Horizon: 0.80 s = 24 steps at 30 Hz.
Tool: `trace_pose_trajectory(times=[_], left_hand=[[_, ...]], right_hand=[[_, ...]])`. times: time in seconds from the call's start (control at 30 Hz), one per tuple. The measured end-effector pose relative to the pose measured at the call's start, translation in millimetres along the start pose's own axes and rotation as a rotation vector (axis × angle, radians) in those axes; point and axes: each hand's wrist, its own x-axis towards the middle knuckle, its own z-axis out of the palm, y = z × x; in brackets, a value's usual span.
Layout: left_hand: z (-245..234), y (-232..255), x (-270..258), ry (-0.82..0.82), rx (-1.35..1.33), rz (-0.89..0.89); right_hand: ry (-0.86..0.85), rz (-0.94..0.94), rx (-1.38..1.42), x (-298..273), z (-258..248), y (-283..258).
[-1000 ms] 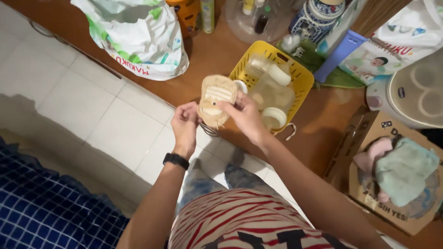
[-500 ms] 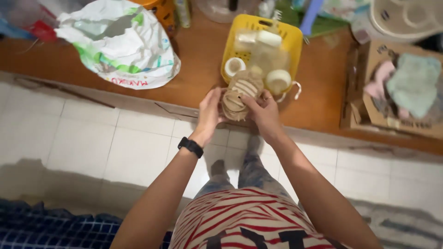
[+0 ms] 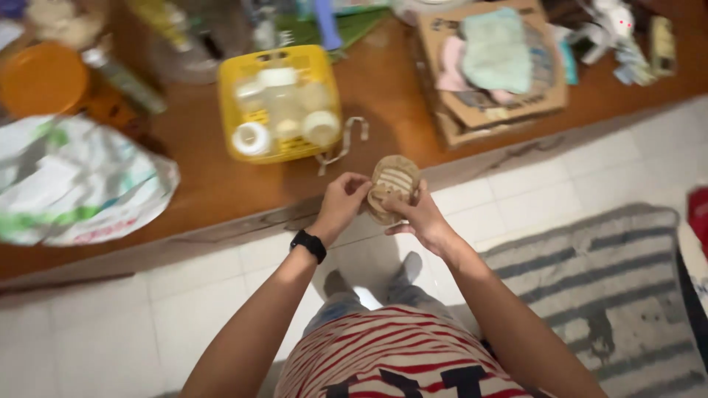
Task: Organizing various baby care items, food boxes, and medications on a desk and in a lower cabinet.
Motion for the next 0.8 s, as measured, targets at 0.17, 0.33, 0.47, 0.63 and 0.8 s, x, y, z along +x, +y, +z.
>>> trace_pose_trajectory(times=[0.17, 0.33, 0.47, 0.63, 0.8], left_hand=[[93.2, -3.4, 33.5, -0.235, 0.162, -0.153], [192.8, -7.1, 68.9, -0.438, 0.224, -0.206], [261.4, -11.5, 86.7, -0.503, 0.295, -0.151], [324.4, -22.8, 105.6, -0.571, 0.472, -0.173], [363.1, -2.1, 115.3, -0.703, 0.396, -0.142]], right_hand=[[0.048, -0.023, 0.056, -8.4, -106.4, 22.6], [0.218, 0.030, 0.070, -19.6, -199.4, 26.5], [0.355, 0.159, 0.083, -28.3, -261.9, 34.7], [0.415, 0.228, 0.116, -27.1, -352.2, 76.5], [0.461, -0.324, 0.601, -7.7, -502.1, 132.9]])
